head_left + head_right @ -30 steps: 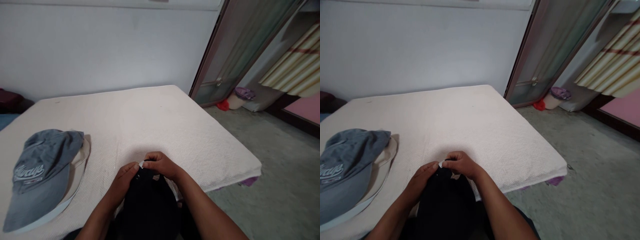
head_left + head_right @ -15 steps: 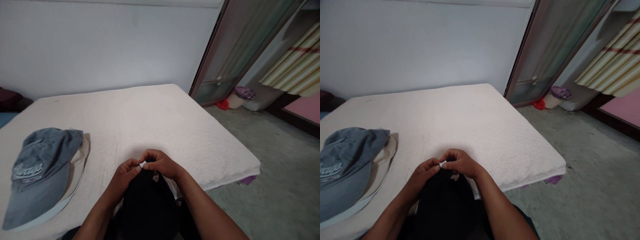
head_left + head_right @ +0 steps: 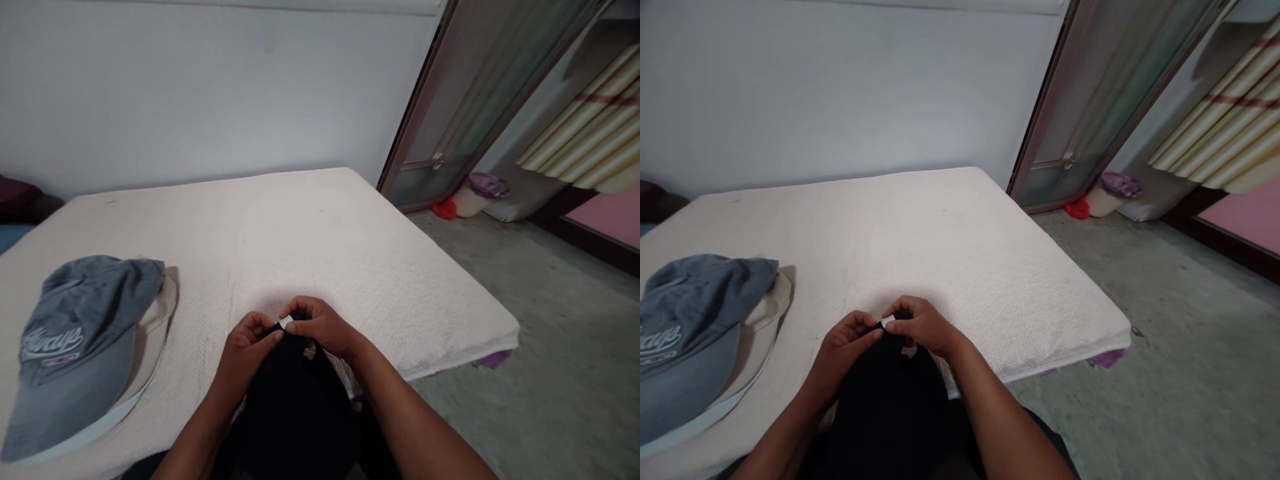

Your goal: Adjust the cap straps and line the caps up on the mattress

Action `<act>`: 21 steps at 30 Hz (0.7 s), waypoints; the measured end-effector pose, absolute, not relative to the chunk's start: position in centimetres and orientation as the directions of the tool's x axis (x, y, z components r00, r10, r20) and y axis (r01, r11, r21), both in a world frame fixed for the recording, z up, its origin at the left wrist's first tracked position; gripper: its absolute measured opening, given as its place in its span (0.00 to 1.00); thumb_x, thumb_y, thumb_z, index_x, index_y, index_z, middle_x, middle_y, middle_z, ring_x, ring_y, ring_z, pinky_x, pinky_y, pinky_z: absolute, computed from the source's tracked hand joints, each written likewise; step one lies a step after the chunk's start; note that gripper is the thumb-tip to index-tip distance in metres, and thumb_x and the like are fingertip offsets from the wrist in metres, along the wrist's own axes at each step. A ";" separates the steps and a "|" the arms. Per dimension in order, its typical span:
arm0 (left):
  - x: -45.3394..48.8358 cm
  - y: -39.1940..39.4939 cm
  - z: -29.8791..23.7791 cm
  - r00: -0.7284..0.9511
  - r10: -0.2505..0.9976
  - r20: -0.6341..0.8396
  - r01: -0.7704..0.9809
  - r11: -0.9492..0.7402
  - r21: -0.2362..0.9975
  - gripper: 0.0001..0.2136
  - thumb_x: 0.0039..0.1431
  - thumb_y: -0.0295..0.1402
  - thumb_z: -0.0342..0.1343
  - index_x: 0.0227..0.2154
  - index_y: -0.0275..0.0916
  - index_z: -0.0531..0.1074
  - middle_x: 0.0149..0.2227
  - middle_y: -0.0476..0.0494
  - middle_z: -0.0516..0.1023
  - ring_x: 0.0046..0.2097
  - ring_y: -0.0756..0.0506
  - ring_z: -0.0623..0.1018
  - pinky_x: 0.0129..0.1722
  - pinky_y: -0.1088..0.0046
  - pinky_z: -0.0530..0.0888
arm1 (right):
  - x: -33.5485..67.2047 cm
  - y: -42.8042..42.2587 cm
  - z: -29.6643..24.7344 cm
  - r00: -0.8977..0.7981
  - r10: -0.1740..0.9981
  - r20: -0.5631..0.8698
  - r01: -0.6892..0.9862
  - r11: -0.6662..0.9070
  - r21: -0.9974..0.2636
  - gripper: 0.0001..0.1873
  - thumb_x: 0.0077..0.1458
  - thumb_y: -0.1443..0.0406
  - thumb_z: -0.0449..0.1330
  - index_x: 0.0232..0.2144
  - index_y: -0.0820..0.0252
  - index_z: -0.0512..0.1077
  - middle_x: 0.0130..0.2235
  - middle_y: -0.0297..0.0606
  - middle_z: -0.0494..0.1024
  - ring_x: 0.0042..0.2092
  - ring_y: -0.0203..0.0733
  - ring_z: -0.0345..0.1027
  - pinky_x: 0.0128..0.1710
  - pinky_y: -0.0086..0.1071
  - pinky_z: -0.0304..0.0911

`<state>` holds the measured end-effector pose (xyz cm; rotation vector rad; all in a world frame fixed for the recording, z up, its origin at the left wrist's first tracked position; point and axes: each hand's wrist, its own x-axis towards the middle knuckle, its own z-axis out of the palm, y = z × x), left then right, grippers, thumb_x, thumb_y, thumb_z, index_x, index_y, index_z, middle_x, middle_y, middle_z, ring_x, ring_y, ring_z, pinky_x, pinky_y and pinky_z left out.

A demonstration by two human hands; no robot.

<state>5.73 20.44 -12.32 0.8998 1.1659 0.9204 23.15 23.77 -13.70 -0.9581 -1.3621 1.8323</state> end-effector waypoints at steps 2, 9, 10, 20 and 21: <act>5.8 20.5 -12.3 0.132 0.930 -0.344 -0.104 0.358 0.928 0.13 0.45 0.35 0.65 0.29 0.40 0.65 0.25 0.54 0.74 0.24 0.52 0.71 0.25 0.77 0.66 | 23.1 23.8 -13.8 -0.501 0.849 -0.165 -0.075 -0.233 -0.970 0.11 0.48 0.63 0.62 0.36 0.61 0.71 0.25 0.29 0.66 0.23 0.29 0.56 0.22 0.24 0.52; 5.4 20.7 -13.1 0.090 0.956 -0.278 -0.018 0.281 0.960 0.12 0.46 0.37 0.64 0.28 0.40 0.67 0.25 0.54 0.73 0.26 0.52 0.72 0.26 0.77 0.66 | 22.8 23.9 -13.9 -0.423 0.896 -0.131 -0.041 -0.164 -0.986 0.10 0.46 0.65 0.64 0.34 0.61 0.72 0.26 0.30 0.67 0.26 0.31 0.58 0.26 0.26 0.54; 5.3 20.7 -13.2 0.084 0.960 -0.266 -0.001 0.267 0.964 0.11 0.46 0.37 0.64 0.28 0.39 0.68 0.25 0.54 0.73 0.26 0.52 0.71 0.26 0.77 0.66 | 22.7 23.9 -13.9 -0.421 0.898 -0.131 -0.040 -0.163 -0.986 0.10 0.46 0.65 0.64 0.34 0.61 0.72 0.26 0.30 0.67 0.26 0.31 0.58 0.26 0.26 0.54; 5.2 20.0 -12.8 0.036 0.983 -0.179 0.280 0.162 0.946 0.10 0.50 0.41 0.60 0.31 0.41 0.71 0.25 0.51 0.75 0.27 0.48 0.73 0.27 0.74 0.65 | 22.9 23.8 -13.9 -0.418 0.901 -0.118 -0.043 -0.149 -0.988 0.09 0.47 0.66 0.63 0.34 0.60 0.72 0.26 0.30 0.67 0.27 0.31 0.58 0.27 0.27 0.55; 5.2 19.9 -12.7 0.031 0.988 -0.149 0.328 0.131 0.936 0.09 0.51 0.41 0.60 0.31 0.42 0.71 0.25 0.51 0.75 0.27 0.47 0.73 0.27 0.74 0.65 | 22.9 23.8 -14.0 -0.418 0.900 -0.125 -0.042 -0.156 -0.987 0.09 0.47 0.65 0.63 0.34 0.60 0.72 0.26 0.30 0.67 0.26 0.31 0.57 0.26 0.27 0.54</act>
